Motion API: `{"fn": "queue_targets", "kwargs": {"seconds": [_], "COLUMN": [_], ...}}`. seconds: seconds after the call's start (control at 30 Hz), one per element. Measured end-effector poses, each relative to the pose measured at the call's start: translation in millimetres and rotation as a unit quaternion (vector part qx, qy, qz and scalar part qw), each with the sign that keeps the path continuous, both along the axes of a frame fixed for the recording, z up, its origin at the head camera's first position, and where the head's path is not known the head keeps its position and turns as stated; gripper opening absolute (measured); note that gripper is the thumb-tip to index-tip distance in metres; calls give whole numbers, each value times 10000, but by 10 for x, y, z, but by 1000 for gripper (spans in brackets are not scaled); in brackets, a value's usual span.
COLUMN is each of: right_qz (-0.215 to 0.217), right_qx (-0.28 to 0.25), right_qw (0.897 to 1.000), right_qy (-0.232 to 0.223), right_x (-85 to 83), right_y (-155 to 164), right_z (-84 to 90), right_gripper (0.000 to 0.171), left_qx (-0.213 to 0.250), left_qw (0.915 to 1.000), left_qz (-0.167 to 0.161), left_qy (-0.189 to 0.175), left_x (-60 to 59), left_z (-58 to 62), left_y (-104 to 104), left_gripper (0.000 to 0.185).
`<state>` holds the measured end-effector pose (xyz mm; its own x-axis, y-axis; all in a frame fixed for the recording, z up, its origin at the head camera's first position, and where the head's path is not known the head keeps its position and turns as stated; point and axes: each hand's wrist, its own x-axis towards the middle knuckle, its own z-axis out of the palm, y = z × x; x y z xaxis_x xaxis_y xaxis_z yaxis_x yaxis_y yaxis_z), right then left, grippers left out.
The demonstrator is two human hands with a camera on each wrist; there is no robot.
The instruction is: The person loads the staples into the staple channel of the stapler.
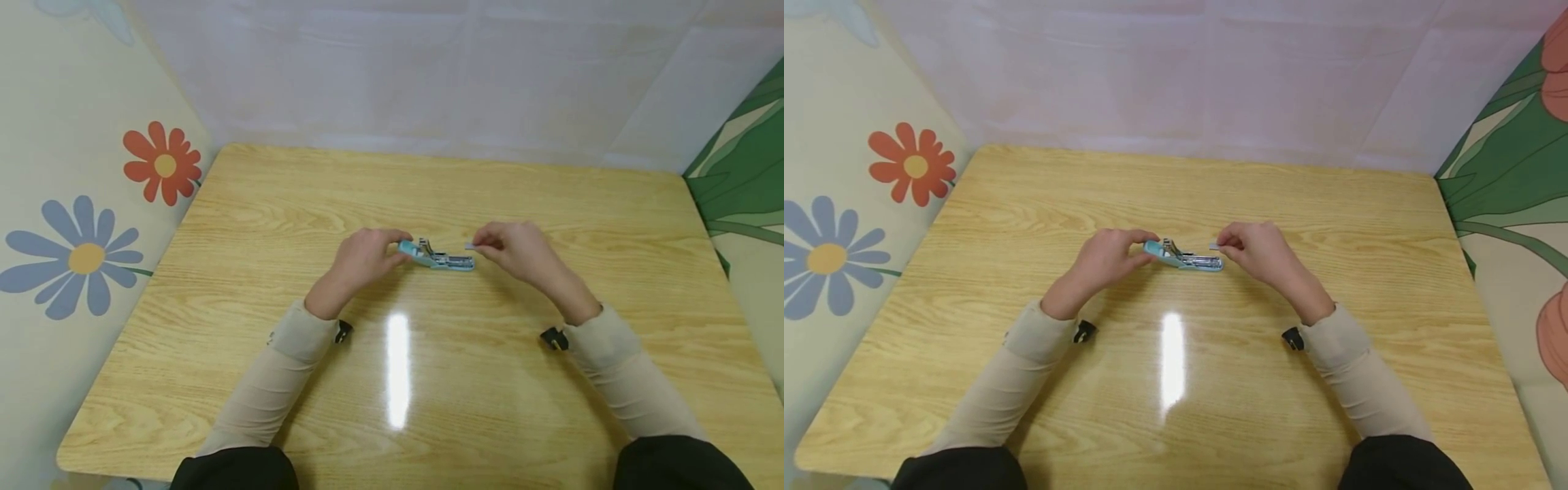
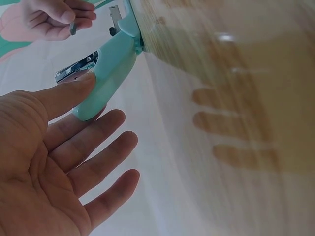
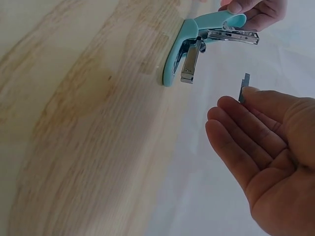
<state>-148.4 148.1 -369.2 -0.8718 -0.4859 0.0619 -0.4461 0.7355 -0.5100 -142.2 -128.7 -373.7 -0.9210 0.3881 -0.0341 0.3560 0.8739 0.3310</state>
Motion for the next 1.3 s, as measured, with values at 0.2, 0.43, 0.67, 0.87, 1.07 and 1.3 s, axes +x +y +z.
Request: {"fn": "queue_targets", "kwargs": {"seconds": [0.2,0.43,0.67,0.87,1.07,1.3], "right_qz": [42,59,75,35,36,61], "right_qx": [123,227,380,428,507,527], "right_qw": [9997,9997,9991,9988,9985,9984], "right_qy": [-188,-61,-147,-215,-221,-174], "right_x": [3,-20,-26,-19,-15,-4], "right_y": [-27,-60,-113,-149,-171,-192], "right_z": [-47,-89,-104,-120,-133,-146], "right_gripper": [14,13,15,15,15,15], "left_qx": [24,220,176,182,353,624], "left_qw": [10000,9995,9995,9998,9993,9980], "left_qz": [5,22,52,7,-94,-80], "left_qy": [-42,-207,-243,-119,69,53], "left_x": [-5,-41,-50,-33,-12,-1], "left_z": [-12,6,33,10,-14,-33], "left_y": [0,13,20,10,-3,-17], "left_gripper": [35,36,36,42,43,41]}}
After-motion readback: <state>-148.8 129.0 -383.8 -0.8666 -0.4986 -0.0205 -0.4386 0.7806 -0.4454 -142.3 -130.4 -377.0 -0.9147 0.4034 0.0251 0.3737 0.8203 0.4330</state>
